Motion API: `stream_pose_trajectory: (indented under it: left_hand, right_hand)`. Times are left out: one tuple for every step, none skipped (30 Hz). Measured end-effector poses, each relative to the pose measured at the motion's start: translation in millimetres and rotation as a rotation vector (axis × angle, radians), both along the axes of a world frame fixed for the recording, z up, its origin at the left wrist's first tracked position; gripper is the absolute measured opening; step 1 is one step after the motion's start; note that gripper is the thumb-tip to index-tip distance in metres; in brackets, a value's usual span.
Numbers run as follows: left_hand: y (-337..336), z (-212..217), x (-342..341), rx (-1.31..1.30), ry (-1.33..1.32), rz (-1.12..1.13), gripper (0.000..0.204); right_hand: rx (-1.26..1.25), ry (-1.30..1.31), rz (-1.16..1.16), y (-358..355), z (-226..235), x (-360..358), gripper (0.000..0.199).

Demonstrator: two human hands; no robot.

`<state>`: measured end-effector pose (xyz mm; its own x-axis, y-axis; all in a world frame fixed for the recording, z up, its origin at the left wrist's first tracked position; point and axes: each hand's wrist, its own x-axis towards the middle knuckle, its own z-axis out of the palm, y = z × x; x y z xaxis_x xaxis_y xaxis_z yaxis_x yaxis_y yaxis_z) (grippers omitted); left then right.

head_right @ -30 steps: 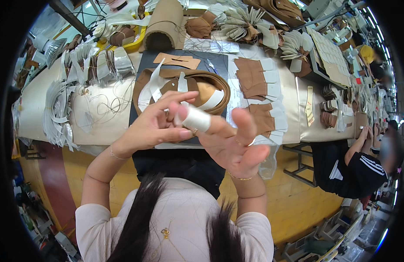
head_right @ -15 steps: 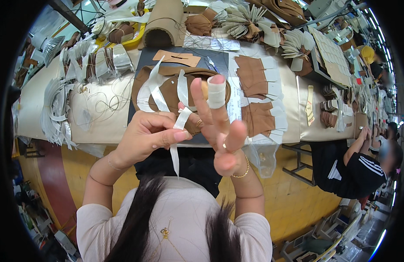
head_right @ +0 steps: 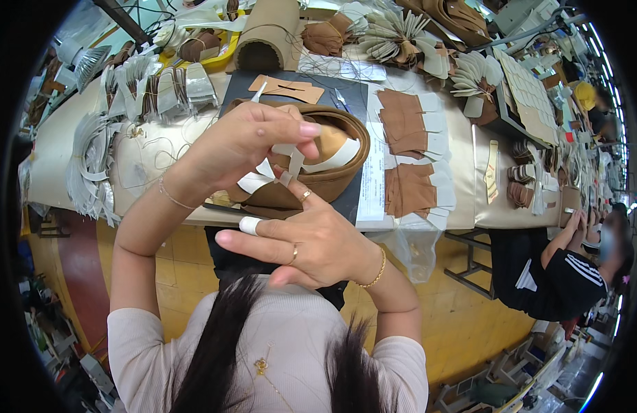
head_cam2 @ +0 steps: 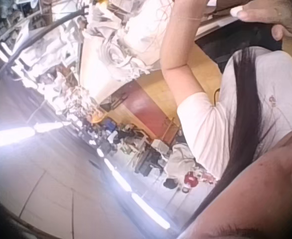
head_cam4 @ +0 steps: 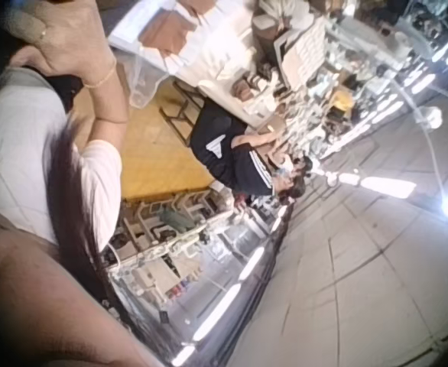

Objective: The person cuts a white fabric strip with scissors, then wraps the strip around their fingers. They continue to handle and fold the white fabric while working at a table with brown leather pieces and sewing materials.

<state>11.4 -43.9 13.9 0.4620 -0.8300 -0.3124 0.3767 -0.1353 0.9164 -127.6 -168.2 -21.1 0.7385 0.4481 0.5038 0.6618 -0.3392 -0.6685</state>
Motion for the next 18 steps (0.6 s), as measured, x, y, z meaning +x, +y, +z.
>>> stream_pose_trajectory:
  left_hand:
    - [-1, 2, -2, 0.005, -0.059, -0.012, 0.03]
    - [-2, 4, -5, 0.008, -0.118, -0.025, 0.029]
    - [-2, 5, -7, -0.016, -0.194, -0.02, 0.028]
    - [-2, 6, -11, -0.04, -0.269, -0.017, 0.029]
    - [-1, 7, -14, -0.065, -0.344, -0.014, 0.03]
    - [2, 8, -17, -0.064, -0.422, -0.036, 0.029]
    - [6, 10, -20, -0.064, -0.5, -0.059, 0.029]
    - [11, 11, -22, -0.076, -0.587, -0.074, 0.028]
    - [14, 11, -27, -0.063, -0.533, -0.071, 0.024]
    - [19, 12, -32, -0.037, -0.505, -0.066, 0.023]
    - [25, 12, -36, -0.004, -0.477, -0.063, 0.021]
    - [30, 12, -39, 0.015, -0.476, -0.056, 0.019]
    - [36, 11, -42, 0.03, -0.514, -0.062, 0.015]
    - [41, 9, -47, 0.026, -0.475, -0.043, 0.015]
    - [45, 6, -52, 0.024, -0.455, -0.019, 0.014]
    - [49, 2, -56, 0.019, -0.442, 0.004, 0.014]
    - [52, -3, -58, -0.002, -0.396, -0.013, 0.015]
    - [54, -8, -61, -0.009, -0.395, -0.015, 0.015]
  right_hand:
    - [-0.098, -0.027, -0.005, 1, 2, 0, 0.059]
    - [-0.244, -0.035, 0.005, 2, 3, 0, 0.059]
    - [-0.282, -0.058, -0.01, 2, 2, 1, 0.061]
    - [-0.274, -0.071, -0.033, 1, 1, 1, 0.061]
    - [-0.293, -0.065, -0.048, -1, 0, 1, 0.061]
    - [-0.312, -0.059, -0.063, -4, -2, 2, 0.06]
    - [-0.202, -0.071, -0.08, -4, -4, 4, 0.06]
    - [-0.092, -0.087, -0.094, -5, -7, 5, 0.06]
    - [-0.062, -0.068, -0.09, -9, -6, 4, 0.06]
    - [-0.033, -0.05, -0.086, -11, -6, 4, 0.06]
    - [-0.016, -0.055, -0.085, -12, -6, 2, 0.063]
    - [0.0, -0.06, -0.084, -12, -5, 1, 0.067]
    - [-0.017, -0.055, -0.078, -15, -2, -3, 0.072]
    - [-0.03, -0.048, -0.069, -17, 1, -5, 0.077]
    - [0.015, -0.088, -0.068, -14, 0, -4, 0.079]
    - [0.056, -0.085, -0.041, -15, 2, -4, 0.075]
    - [0.09, -0.076, -0.011, -16, 4, -5, 0.071]
    - [0.125, -0.066, 0.02, -17, 6, -5, 0.067]
